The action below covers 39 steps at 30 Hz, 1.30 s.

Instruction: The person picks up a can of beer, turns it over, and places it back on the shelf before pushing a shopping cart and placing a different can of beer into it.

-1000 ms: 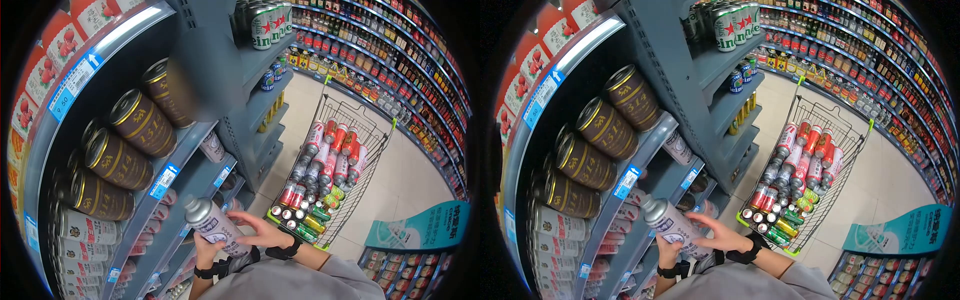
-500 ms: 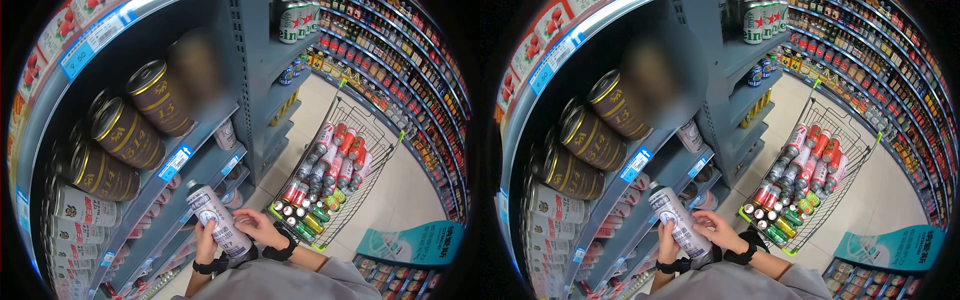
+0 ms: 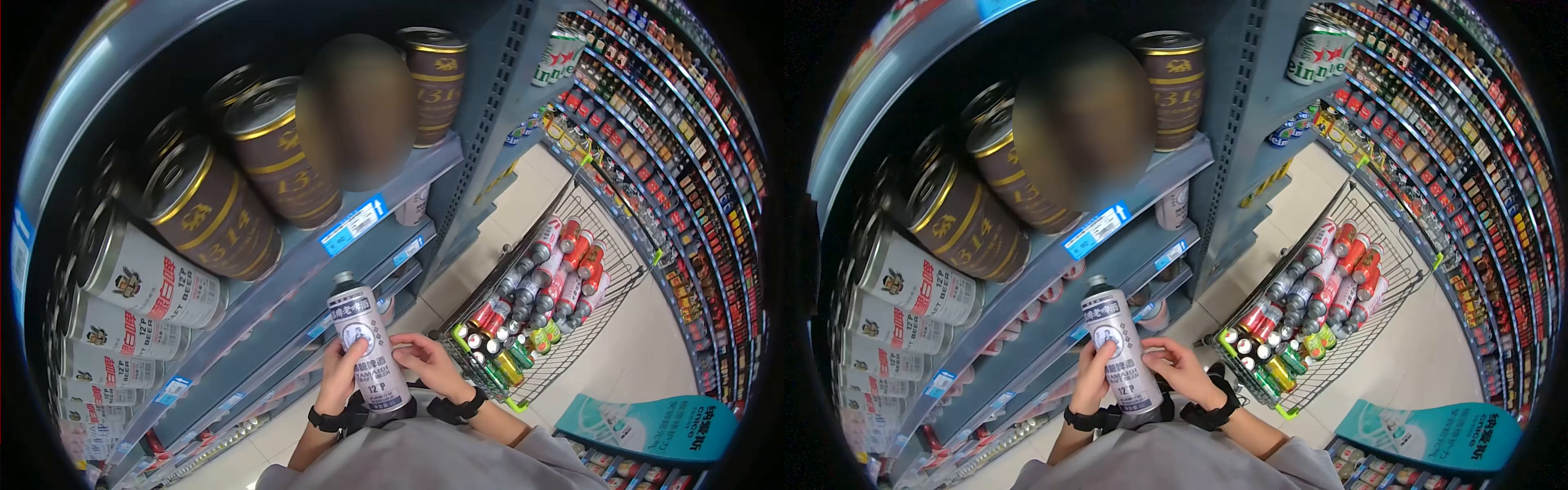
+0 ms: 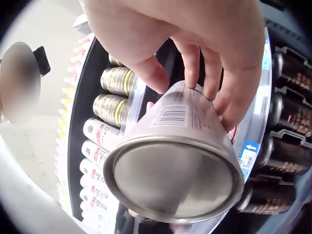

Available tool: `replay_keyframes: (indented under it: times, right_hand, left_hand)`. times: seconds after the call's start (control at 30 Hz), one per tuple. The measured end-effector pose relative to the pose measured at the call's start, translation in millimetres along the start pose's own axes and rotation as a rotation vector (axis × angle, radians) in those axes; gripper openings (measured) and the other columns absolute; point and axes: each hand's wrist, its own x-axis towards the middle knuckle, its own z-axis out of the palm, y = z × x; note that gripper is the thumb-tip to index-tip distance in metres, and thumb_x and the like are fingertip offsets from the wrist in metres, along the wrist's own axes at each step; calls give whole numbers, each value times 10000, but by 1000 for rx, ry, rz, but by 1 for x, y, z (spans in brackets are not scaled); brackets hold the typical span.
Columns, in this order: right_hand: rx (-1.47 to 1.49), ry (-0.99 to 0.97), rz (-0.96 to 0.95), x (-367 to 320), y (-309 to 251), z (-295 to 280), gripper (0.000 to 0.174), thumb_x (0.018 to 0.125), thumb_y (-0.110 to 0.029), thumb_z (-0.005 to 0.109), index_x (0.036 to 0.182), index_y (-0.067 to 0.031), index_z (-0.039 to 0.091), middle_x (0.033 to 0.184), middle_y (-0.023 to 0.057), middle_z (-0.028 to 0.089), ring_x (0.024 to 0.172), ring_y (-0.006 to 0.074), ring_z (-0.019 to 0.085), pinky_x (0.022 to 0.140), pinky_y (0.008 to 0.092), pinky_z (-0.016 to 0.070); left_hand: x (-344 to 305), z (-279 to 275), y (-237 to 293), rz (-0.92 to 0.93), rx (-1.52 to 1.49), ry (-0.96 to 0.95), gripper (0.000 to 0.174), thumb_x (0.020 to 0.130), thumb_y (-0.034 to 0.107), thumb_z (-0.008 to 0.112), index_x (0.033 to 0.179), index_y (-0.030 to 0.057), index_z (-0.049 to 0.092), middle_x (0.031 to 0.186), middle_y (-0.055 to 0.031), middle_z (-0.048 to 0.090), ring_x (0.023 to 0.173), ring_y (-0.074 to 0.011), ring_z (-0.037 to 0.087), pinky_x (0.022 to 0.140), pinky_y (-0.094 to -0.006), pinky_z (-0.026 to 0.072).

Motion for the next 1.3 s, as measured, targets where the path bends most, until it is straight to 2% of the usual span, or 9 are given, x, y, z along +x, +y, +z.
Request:
replay_keyframes:
  times: [0.2, 0.47, 0.6, 0.7, 0.77, 0.8, 1.07, 1.23, 1.3]
  right_hand:
    - [-12, 34, 36, 5, 4, 31, 314, 989, -83, 616, 1294, -10, 607, 1168, 67, 679, 1011, 137, 645, 914, 320, 526]
    - [-47, 78, 32, 7, 7, 54, 334, 985, -54, 610, 1318, -21, 604, 1099, 54, 702, 989, 120, 641, 904, 290, 513]
    - [-103, 84, 25, 9, 13, 57, 369, 976, -43, 621, 1341, -23, 573, 1138, 55, 685, 994, 113, 635, 904, 281, 509]
    - [-145, 115, 13, 12, 5, 62, 433, 963, -49, 642, 1379, -31, 521, 1217, 66, 644, 1035, 130, 623, 924, 297, 508]
    - [-103, 95, -1, 12, 2, 63, 511, 935, -138, 714, 1391, -50, 502, 1270, 74, 613, 1078, 158, 605, 915, 318, 504]
    - [-128, 54, 18, 14, 0, 61, 549, 927, -133, 725, 1410, -50, 478, 1325, 82, 578, 1124, 181, 582, 934, 334, 499]
    - [-179, 6, 26, 27, 3, 61, 632, 872, -151, 791, 1395, -54, 450, 1338, 83, 529, 1150, 211, 570, 907, 343, 526]
    - [-209, -4, 19, 44, -6, 50, 641, 847, -186, 819, 1354, -46, 452, 1322, 85, 524, 1147, 211, 570, 881, 353, 543]
    - [-224, -44, -6, 53, -5, 41, 701, 823, -213, 841, 1366, -37, 434, 1324, 93, 519, 1138, 219, 572, 872, 351, 545]
  left_hand:
    - [0, -28, 14, -84, -41, -47, 427, 906, 210, 721, 1218, -54, 597, 1103, -133, 681, 943, -196, 689, 813, -338, 566]
    - [3, -46, 19, -95, -53, -57, 440, 898, 229, 735, 1226, -36, 606, 1106, -124, 683, 958, -193, 683, 835, -344, 558]
    - [7, -47, 15, -57, -19, -44, 452, 880, 224, 757, 1218, -36, 609, 1103, -124, 686, 960, -187, 680, 835, -343, 555]
    - [8, -45, 16, 6, 69, -44, 469, 868, 220, 773, 1218, -42, 604, 1108, -127, 687, 967, -186, 679, 843, -339, 552]
    - [9, -42, 21, 47, 121, -44, 479, 862, 217, 780, 1219, -47, 600, 1112, -129, 687, 973, -186, 679, 848, -337, 550]
    - [6, -40, 27, 68, 140, -62, 490, 856, 218, 788, 1219, -49, 597, 1113, -129, 688, 979, -186, 677, 854, -335, 548]
    - [11, -42, 29, 114, 253, -32, 547, 823, 236, 824, 1223, -55, 590, 1113, -134, 689, 995, -184, 673, 863, -338, 549]
    - [19, -28, 44, 48, 272, -23, 595, 816, 245, 834, 1246, -65, 565, 1139, -137, 682, 1007, -185, 672, 873, -338, 552]
    - [22, -19, 49, 49, 273, -11, 601, 813, 240, 837, 1252, -63, 561, 1143, -137, 681, 1012, -184, 671, 876, -338, 552]
